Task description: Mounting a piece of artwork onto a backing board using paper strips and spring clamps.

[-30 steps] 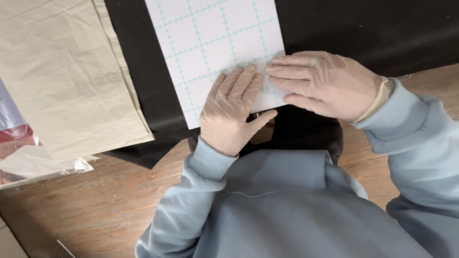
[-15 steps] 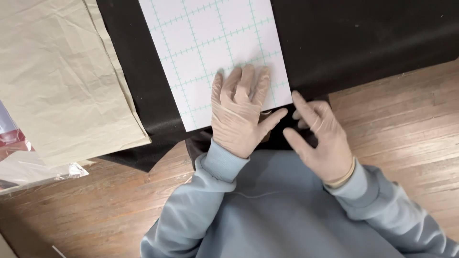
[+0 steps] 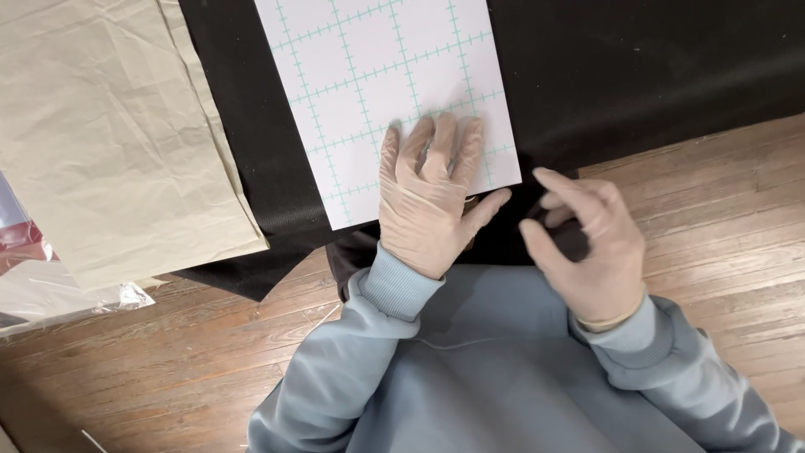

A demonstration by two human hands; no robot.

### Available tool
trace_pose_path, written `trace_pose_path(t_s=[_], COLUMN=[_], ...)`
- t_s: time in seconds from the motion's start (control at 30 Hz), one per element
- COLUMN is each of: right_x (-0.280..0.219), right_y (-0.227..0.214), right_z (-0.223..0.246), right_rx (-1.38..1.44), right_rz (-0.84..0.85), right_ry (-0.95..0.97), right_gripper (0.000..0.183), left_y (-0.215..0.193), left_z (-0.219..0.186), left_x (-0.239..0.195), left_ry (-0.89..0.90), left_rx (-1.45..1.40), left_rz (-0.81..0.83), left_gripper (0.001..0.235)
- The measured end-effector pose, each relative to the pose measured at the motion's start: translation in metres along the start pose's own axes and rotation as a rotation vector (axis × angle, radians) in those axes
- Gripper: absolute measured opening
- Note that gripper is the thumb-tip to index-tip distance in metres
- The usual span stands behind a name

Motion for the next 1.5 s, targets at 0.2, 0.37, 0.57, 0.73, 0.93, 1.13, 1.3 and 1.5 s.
trace_pose_path(t_s=[0.2,0.37,0.57,0.73,0.93,1.13,1.3,1.5], right_x=[0.012,0.049,0.080,0.090,0.089,0.073,0.064,0.066], right_y=[-0.009,-0.011,0.008,0.018,0.020,0.025,0.018,0.017], right_z=[-0.007,0.008,0.024,0.021,0.027,0.027,0.028,0.018], right_rx=[-0.103,-0.227,-0.419,-0.516,-0.625,-0.743,-0.725,-0.600], right_rz=[-0.007,0.145,0.486,0.664,0.727,0.681,0.451,0.440], right_ry=[0.037,-0.269,-0.597,-0.610,-0.668,-0.871,-0.946,-0.750], right_gripper=[0.043,0.040,0.027,0.026,0.021,0.023,0.020,0.017], left_y=[-0.004,-0.011,-0.014,-0.015,-0.010,-0.018,-0.032,-0.039], left_z=[0.002,0.017,0.028,0.033,0.035,0.036,0.046,0.047], left_x=[0.000,-0.002,0.000,-0.001,-0.002,-0.003,-0.011,-0.016], left_ry=[0.013,0.071,0.128,0.138,0.164,0.190,0.140,0.088], left_rx=[-0.065,-0.078,-0.111,-0.106,-0.100,-0.098,-0.109,-0.134], left_rz=[-0.013,0.027,0.107,0.114,0.111,0.099,0.071,-0.029], left_gripper=[0.078,0.077,0.078,0.078,0.079,0.079,0.071,0.065])
Point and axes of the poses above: each hand's wrist, its own x-axis towards the middle knuckle, its own y-axis out of the palm, z = x × y, the point moved 7 cm from there along x, towards the middle knuckle, and after that the axes turned 7 degrees about x, right-handed, at the moved point
